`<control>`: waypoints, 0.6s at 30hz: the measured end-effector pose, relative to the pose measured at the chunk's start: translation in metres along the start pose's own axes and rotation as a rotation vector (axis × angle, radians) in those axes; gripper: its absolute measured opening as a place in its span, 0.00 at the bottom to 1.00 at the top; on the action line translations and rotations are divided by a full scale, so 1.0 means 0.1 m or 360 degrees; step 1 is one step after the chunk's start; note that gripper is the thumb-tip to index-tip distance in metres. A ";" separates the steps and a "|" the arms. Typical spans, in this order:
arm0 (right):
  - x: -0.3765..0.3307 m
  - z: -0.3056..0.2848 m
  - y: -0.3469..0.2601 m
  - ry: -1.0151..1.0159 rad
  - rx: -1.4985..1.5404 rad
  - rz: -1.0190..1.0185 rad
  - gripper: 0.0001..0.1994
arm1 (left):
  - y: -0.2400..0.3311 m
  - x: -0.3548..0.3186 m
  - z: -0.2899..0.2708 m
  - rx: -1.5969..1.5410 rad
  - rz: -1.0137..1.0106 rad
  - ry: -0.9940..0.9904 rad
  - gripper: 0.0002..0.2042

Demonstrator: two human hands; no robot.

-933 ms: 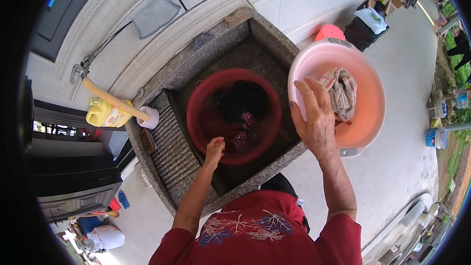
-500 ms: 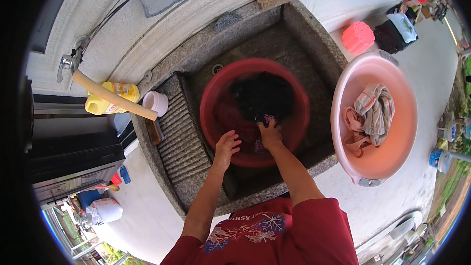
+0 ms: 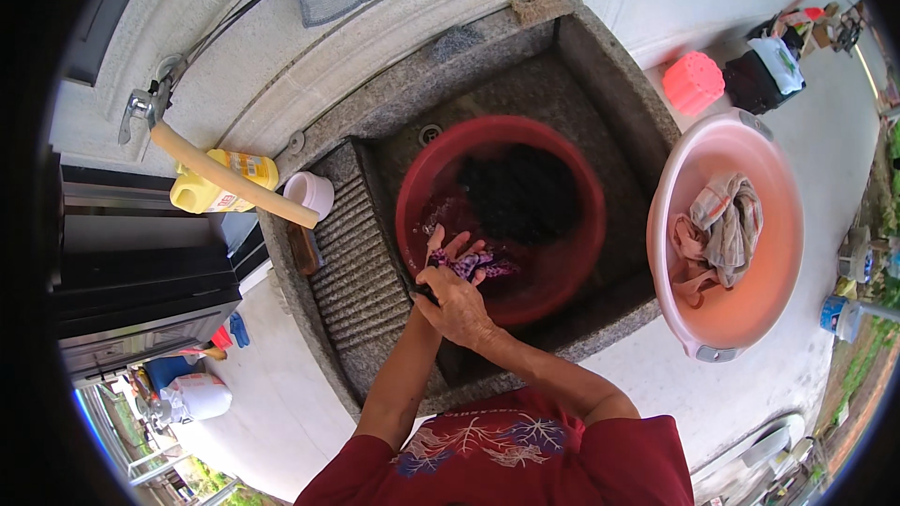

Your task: The person washes several pieces of clothing by hand in a red basin placed in an outdoor stone sink. They scrub and rinse a black garment, then a light-colored cloth, and finally a patterned cloth, transferring each to a pink basin after rinsing.

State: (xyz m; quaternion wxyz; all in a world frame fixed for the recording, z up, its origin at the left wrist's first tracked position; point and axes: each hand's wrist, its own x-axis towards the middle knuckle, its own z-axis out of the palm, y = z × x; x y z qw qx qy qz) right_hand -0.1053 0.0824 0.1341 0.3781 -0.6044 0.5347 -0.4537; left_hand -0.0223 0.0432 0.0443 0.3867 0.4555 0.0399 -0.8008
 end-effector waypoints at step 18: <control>1.28 0.05 1.78 0.0057 -0.1112 -0.0091 0.23 | 0.20 0.63 -0.10 0.1157 0.1002 0.0658 0.26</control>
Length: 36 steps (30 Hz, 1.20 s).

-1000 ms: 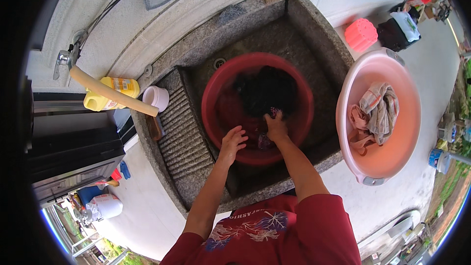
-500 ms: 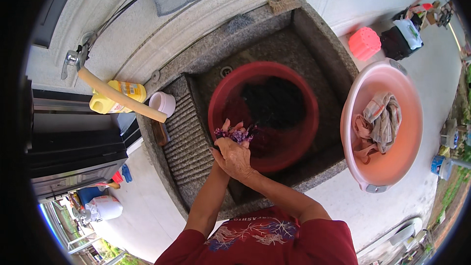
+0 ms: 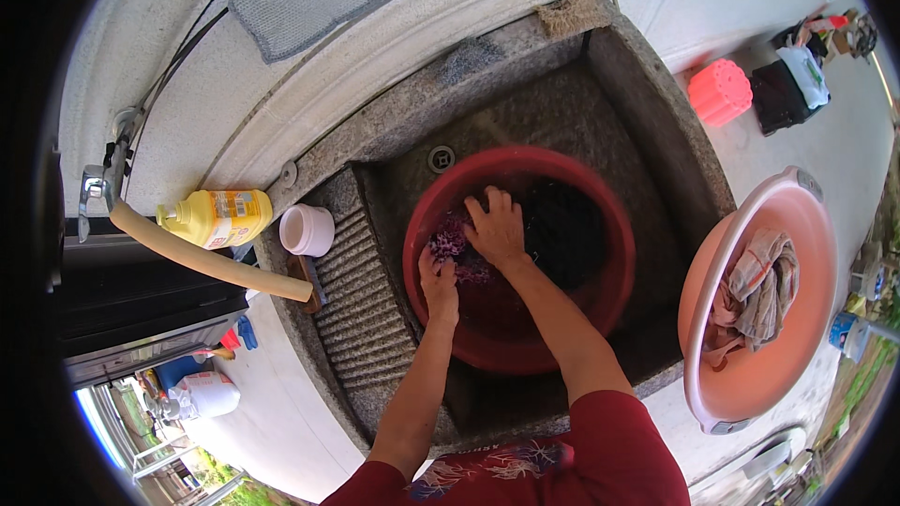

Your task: The person washes several pieces of clothing by hand in a red basin placed in an outdoor stone sink. They scrub and rinse a black garment, then a light-colored cloth, and finally a patterned cloth, transferring each to a pink basin after rinsing.

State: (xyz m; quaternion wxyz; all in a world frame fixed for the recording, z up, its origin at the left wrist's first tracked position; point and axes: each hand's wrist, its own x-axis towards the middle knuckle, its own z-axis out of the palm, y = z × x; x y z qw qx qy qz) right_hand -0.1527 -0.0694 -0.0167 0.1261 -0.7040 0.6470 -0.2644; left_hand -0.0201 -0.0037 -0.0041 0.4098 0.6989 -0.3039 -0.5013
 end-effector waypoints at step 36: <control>-0.43 -0.36 -0.98 0.0279 0.0828 -0.0052 0.15 | -0.21 -0.10 -0.18 -0.1467 -0.0484 -0.0643 0.14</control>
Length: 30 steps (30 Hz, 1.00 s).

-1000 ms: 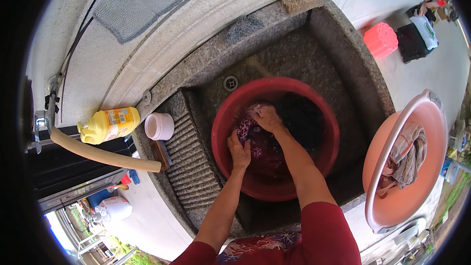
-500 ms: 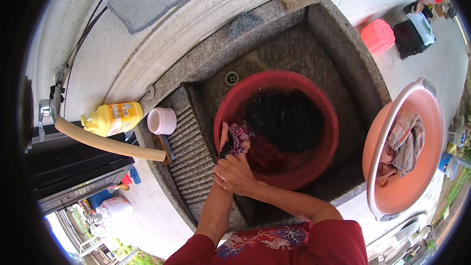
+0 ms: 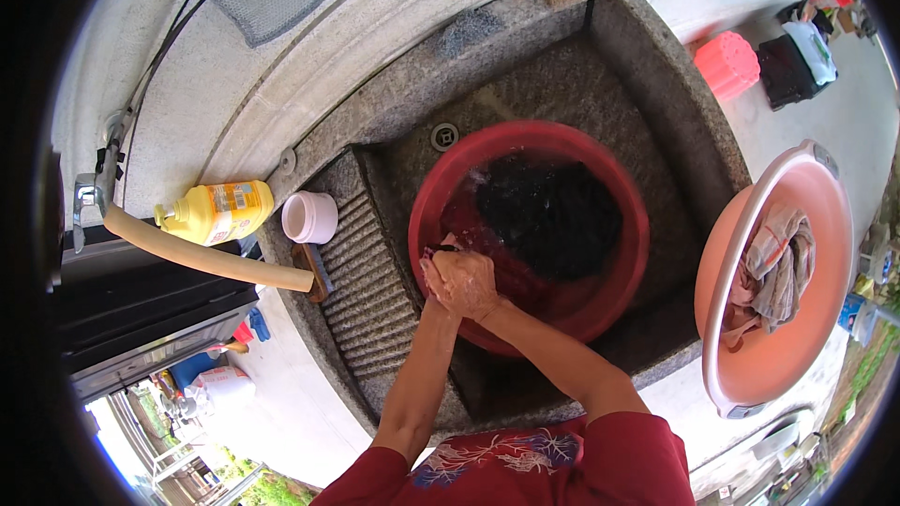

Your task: The person washes several pieces of clothing by hand in a red basin placed in an outdoor stone sink. They scrub and rinse a black garment, then a light-colored cloth, and finally a patterned cloth, transferring each to a pink basin after rinsing.

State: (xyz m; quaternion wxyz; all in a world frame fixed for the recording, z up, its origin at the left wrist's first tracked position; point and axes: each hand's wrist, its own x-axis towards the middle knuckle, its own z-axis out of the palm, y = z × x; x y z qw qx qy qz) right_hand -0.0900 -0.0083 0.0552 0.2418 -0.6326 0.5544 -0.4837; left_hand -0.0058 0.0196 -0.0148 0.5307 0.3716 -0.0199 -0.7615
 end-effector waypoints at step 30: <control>-0.22 -0.06 -0.41 -0.0415 0.0143 -0.0211 0.10 | 0.22 0.32 -0.18 -0.0690 -0.0609 -0.0344 0.20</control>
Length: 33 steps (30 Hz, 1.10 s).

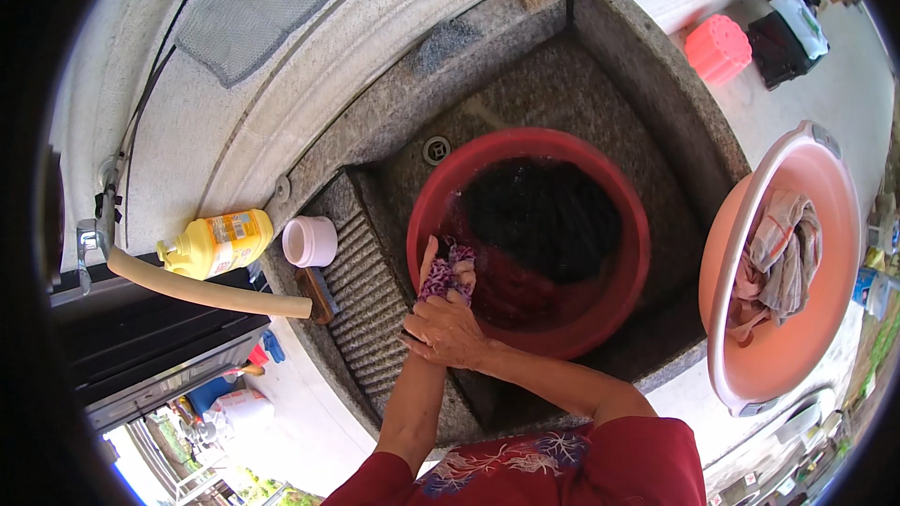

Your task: The person washes several pieces of clothing by hand in a red basin placed in an outdoor stone sink. They scrub and rinse a black garment, then a light-colored cloth, and finally a patterned cloth, transferring each to a pink basin after rinsing.

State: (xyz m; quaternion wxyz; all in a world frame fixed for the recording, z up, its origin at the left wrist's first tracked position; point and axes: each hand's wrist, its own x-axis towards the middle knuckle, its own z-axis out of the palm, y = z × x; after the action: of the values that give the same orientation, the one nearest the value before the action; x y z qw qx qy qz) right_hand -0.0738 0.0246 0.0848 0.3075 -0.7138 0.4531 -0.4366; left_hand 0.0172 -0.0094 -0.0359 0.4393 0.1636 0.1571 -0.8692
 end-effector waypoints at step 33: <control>0.42 -0.55 2.16 0.0226 -0.0018 0.1012 0.11 | -0.29 0.53 0.11 0.3405 0.0389 0.1430 0.22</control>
State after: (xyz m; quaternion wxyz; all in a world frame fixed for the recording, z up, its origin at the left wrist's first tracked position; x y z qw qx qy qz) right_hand -0.1964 -0.1029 -0.0573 0.3922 -0.5059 0.6761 -0.3649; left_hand -0.0377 -0.0360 -0.0448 0.0629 0.7576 -0.5313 -0.3740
